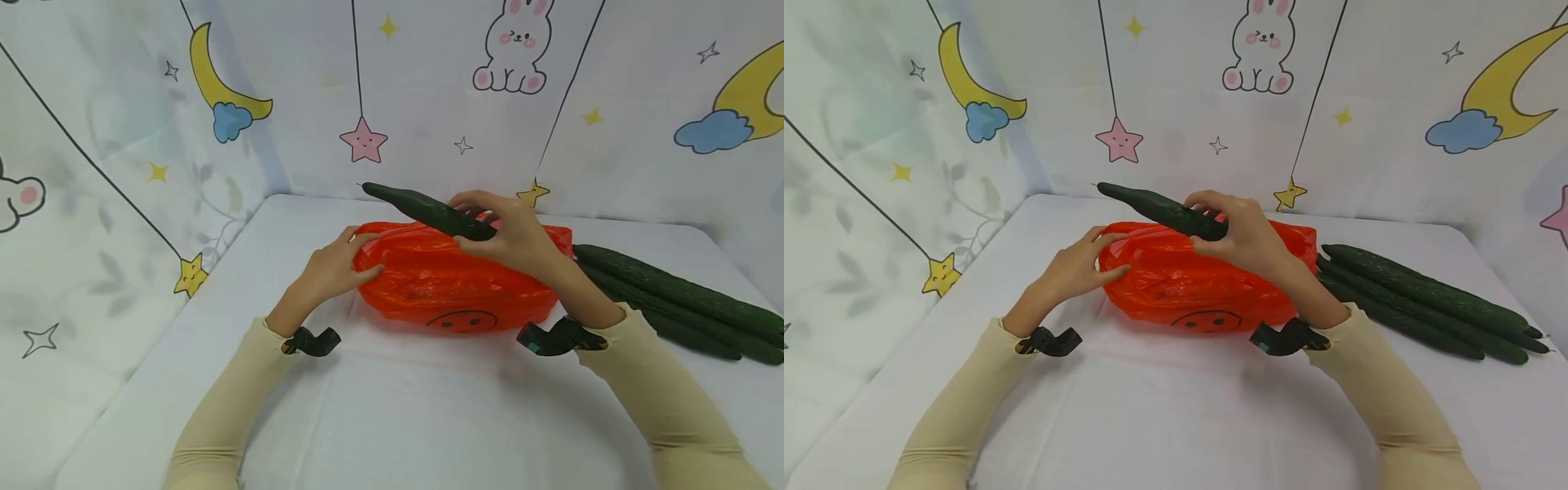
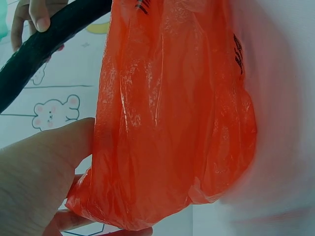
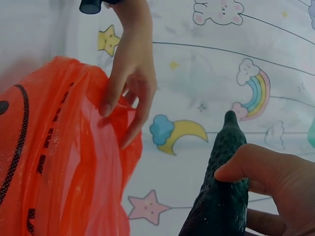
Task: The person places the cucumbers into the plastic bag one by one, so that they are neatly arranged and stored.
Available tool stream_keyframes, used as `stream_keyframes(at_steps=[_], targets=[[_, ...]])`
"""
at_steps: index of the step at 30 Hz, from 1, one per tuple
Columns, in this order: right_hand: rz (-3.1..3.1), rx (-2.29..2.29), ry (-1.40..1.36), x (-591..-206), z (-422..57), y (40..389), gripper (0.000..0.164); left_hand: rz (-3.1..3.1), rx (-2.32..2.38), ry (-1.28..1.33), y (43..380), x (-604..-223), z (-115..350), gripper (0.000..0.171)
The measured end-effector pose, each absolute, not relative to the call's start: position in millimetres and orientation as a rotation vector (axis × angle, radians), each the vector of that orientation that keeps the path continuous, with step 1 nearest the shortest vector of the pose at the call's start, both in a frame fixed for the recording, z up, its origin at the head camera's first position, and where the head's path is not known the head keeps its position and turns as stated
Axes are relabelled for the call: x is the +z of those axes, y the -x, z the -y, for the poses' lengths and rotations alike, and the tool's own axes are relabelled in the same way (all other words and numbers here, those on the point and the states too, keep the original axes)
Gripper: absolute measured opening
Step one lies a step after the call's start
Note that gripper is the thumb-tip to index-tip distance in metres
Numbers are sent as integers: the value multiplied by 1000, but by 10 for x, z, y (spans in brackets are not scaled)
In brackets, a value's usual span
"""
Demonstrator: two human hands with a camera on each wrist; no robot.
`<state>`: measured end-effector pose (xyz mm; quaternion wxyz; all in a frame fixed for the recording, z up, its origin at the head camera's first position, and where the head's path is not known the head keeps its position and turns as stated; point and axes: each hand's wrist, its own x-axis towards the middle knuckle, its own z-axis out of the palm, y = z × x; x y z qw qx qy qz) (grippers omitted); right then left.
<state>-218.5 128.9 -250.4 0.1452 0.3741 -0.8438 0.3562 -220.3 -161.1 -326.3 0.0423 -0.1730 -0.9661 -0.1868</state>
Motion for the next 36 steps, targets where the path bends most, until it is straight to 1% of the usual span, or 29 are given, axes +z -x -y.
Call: stream_keyframes(at_steps=[13,25,36], targets=[[2434,1032,-1162,-2697,-1302,2247,37,2939,-565,545,2195,-3266,1623,65],[2461,1032,-1181,-2724,-1266,2239,36,2938,-562,540,2186,-3265,1631,65],[2510,978,-1186,-2869,-1314,2257,38,2916,-561,562,2181,-3258,1621,64]])
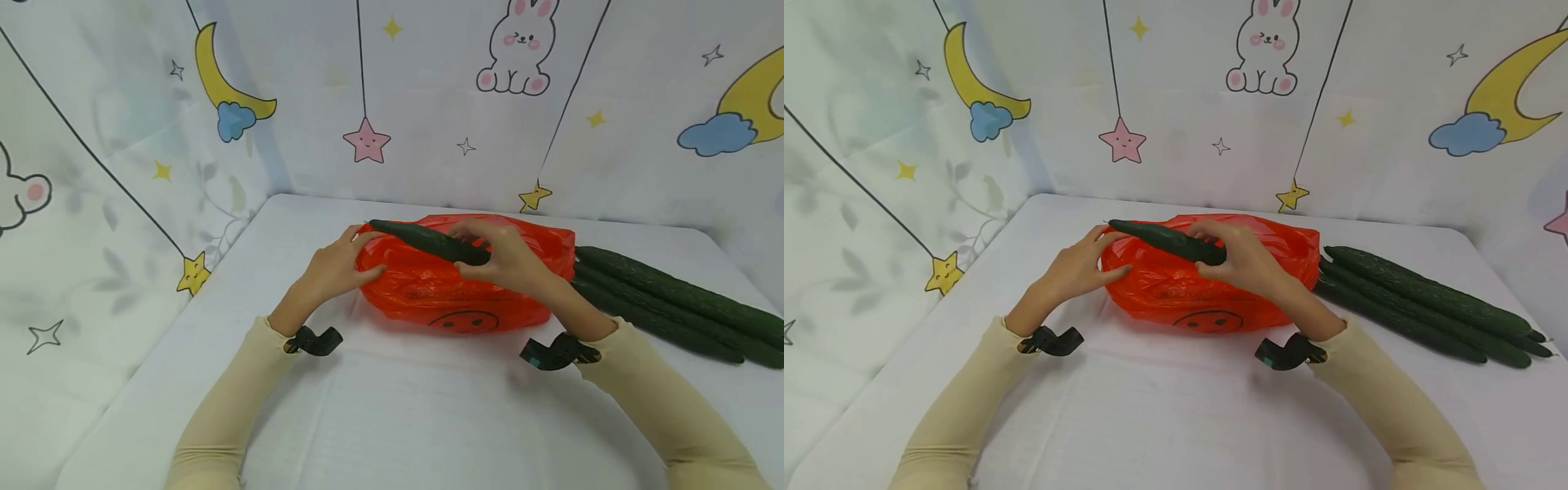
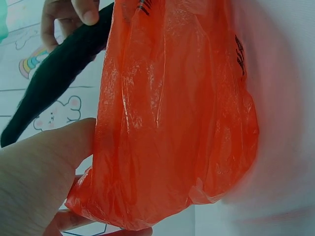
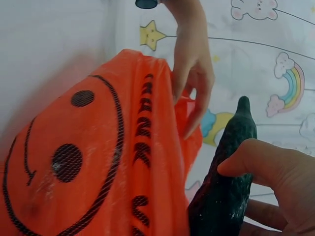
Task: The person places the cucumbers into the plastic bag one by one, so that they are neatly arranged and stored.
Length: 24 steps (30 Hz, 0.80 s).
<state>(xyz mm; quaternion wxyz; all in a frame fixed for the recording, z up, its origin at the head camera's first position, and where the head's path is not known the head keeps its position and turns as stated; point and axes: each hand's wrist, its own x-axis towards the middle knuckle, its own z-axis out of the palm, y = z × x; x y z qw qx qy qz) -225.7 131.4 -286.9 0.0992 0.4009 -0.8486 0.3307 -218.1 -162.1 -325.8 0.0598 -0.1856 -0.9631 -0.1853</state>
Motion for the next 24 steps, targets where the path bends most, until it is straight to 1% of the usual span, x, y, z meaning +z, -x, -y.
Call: stream_keyframes(at_steps=[8,24], targets=[[2595,979,-1159,-2991,-1413,2302,41,2937,-554,544,2194,-3259,1615,64],[2696,970,-1150,-3142,-1480,2418,40,2937,-522,542,2196,-3250,1607,64]])
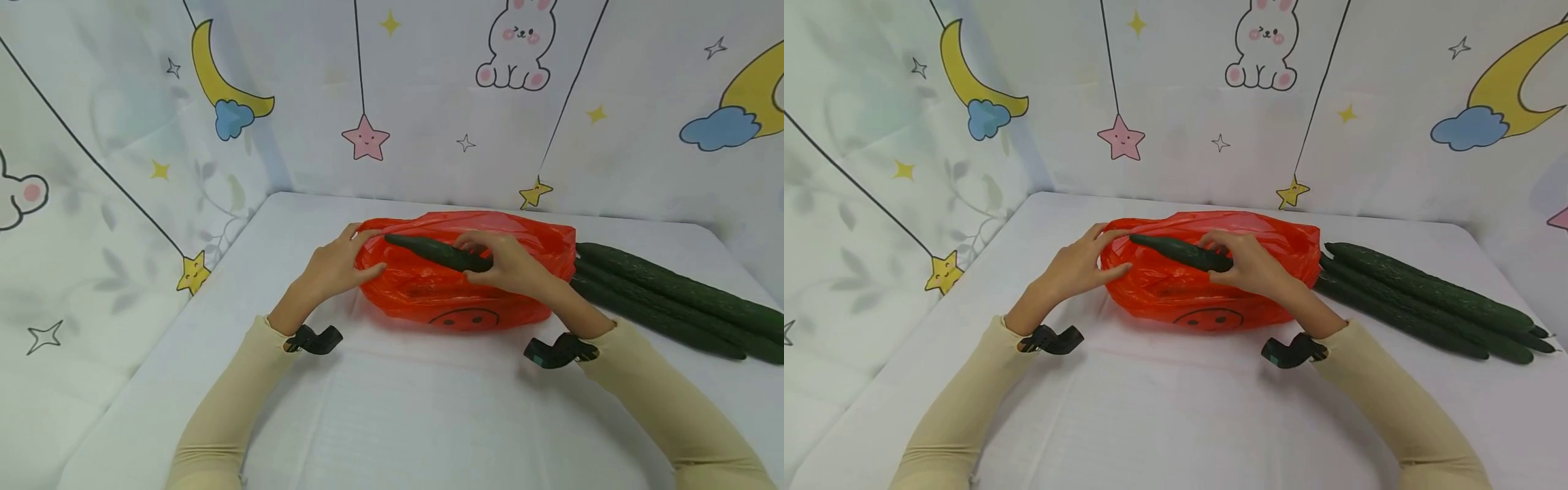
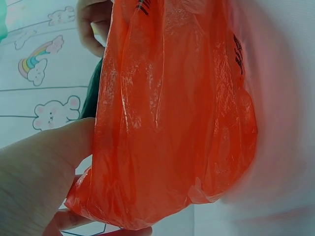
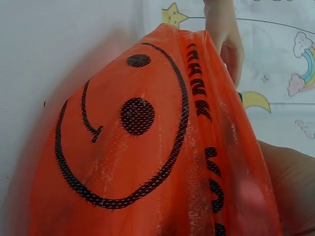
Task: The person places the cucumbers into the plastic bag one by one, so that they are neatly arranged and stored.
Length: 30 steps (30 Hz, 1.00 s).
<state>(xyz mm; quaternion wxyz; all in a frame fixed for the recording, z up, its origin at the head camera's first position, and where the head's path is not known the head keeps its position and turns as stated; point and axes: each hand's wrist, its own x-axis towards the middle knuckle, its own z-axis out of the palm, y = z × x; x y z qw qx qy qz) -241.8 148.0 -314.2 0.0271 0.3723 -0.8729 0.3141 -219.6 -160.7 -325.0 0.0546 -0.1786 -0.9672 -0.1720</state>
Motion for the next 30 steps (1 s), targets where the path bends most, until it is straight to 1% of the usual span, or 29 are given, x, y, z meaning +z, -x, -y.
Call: stream_keyframes(at_steps=[12,25,30], targets=[[2755,983,-1183,-3200,-1463,2503,40,2942,-543,543,2203,-3246,1608,65],[2963,905,-1173,-3262,-1364,2568,39,2921,-552,556,2197,-3231,1610,65],[2970,896,-1238,-3297,-1348,2599,37,2919,-553,562,2200,-3241,1608,66]])
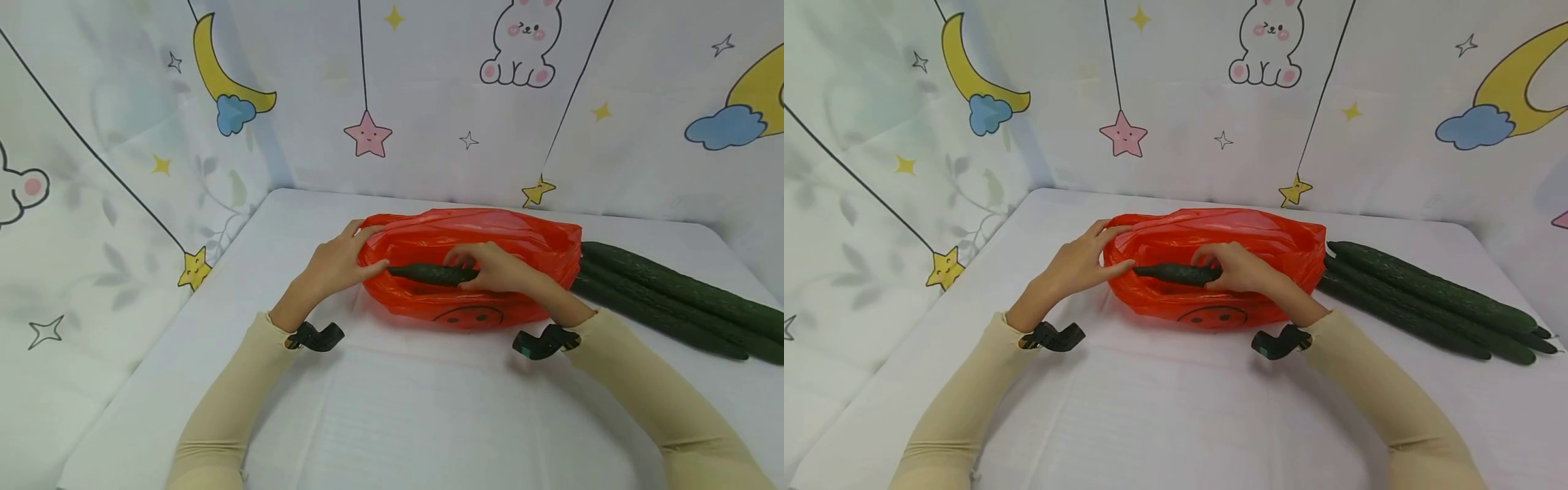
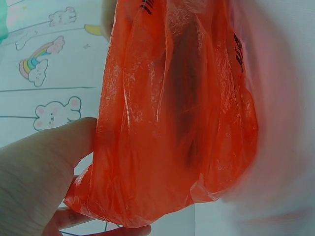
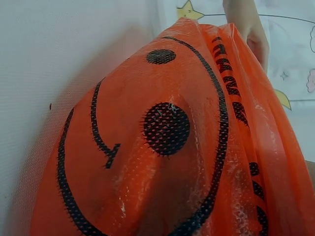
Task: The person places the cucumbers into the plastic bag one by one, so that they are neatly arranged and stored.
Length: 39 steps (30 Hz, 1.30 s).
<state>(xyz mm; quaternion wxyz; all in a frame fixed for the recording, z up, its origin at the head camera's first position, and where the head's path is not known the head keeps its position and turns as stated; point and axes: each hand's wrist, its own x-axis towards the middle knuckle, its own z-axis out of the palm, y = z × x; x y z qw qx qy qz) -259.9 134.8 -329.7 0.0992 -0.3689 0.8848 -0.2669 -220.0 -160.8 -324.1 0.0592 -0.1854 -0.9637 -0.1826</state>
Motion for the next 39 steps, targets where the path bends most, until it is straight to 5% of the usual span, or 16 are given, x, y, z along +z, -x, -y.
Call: stream_keyframes(at_steps=[39], targets=[[-2483,-749,1016,-3321,-1470,2631,27,2929,-562,599,2192,-3268,1588,67]])
